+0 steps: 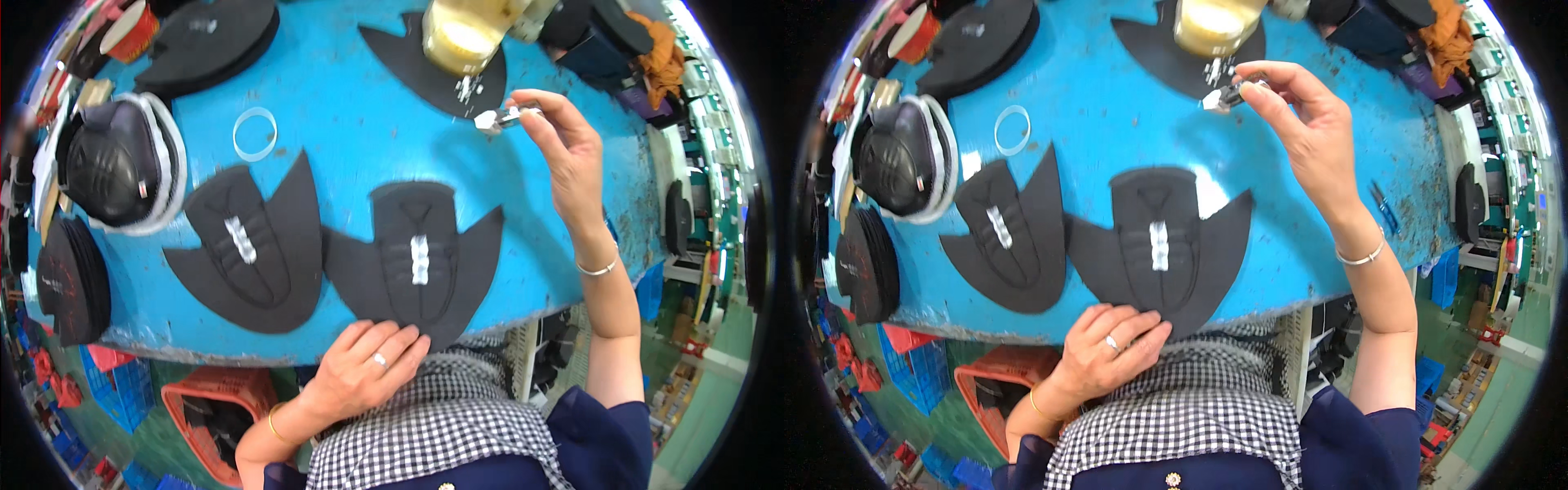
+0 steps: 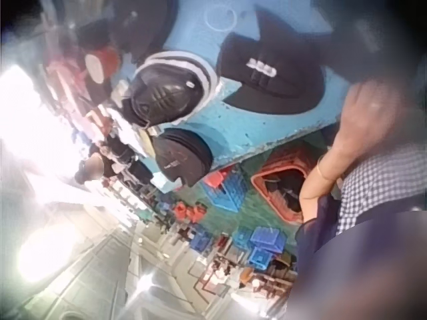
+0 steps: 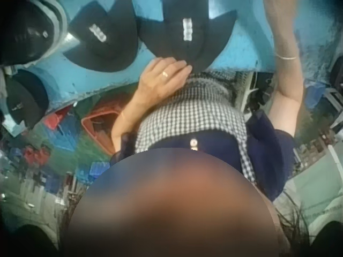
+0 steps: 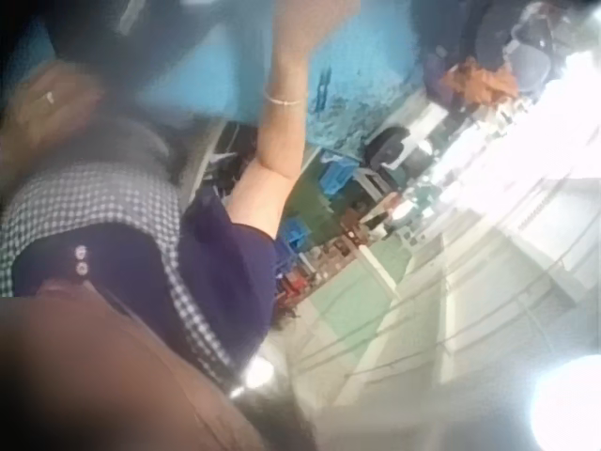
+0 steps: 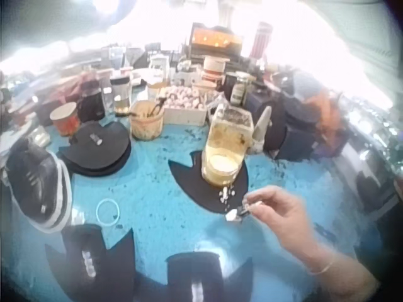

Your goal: The person assembles components of a black shoe by applying adhesive with a brush and trimming excess material with scissors.

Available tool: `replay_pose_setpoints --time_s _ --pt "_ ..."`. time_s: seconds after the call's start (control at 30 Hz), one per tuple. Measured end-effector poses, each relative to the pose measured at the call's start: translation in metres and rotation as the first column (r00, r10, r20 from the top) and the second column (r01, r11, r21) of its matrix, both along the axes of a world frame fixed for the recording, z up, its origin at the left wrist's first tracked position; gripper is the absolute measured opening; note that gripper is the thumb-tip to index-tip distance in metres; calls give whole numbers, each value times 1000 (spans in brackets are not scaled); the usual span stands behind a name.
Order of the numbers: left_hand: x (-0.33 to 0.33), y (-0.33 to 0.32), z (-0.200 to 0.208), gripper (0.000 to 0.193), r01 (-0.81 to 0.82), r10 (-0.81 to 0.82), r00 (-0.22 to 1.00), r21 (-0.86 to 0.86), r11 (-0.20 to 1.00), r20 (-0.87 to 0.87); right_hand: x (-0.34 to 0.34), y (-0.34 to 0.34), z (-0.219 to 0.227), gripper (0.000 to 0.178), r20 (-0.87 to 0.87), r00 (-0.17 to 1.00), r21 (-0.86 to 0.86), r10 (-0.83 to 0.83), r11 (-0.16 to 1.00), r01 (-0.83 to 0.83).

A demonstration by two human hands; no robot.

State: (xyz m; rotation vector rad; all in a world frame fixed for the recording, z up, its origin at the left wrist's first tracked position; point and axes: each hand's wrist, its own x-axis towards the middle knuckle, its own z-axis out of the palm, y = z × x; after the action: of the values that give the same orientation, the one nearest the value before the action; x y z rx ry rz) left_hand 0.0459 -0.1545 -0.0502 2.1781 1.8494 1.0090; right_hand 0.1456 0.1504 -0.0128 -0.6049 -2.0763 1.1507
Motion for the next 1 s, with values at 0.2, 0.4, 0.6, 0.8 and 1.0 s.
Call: replay_pose_setpoints --time_s 0.2,0.4,0.6,0.8,1.0 --pt "-1 -2 -5 31 -5 7 998 -28 1000 57 -46 68 3 19 8 993 186 -114 976 111" --pt "0 1 -6 30 -11 12 999 -19 1000 50 -80 99 -2 24 30 992 621 -125 780 79" --pt "-1 2 -7 30 -22 22 999 -1 1000 37 -103 97 -3 35 189 968 687 -164 727 -11" --pt "0 1 -11 30 -20 19 999 24 1000 26 -97 86 9 44 327 934 575 -143 815 -77" --pt "-1 0 -13 30 -16 15 1000 46 999 21 -64 67 20 28 1 1000 268 21 963 -20"
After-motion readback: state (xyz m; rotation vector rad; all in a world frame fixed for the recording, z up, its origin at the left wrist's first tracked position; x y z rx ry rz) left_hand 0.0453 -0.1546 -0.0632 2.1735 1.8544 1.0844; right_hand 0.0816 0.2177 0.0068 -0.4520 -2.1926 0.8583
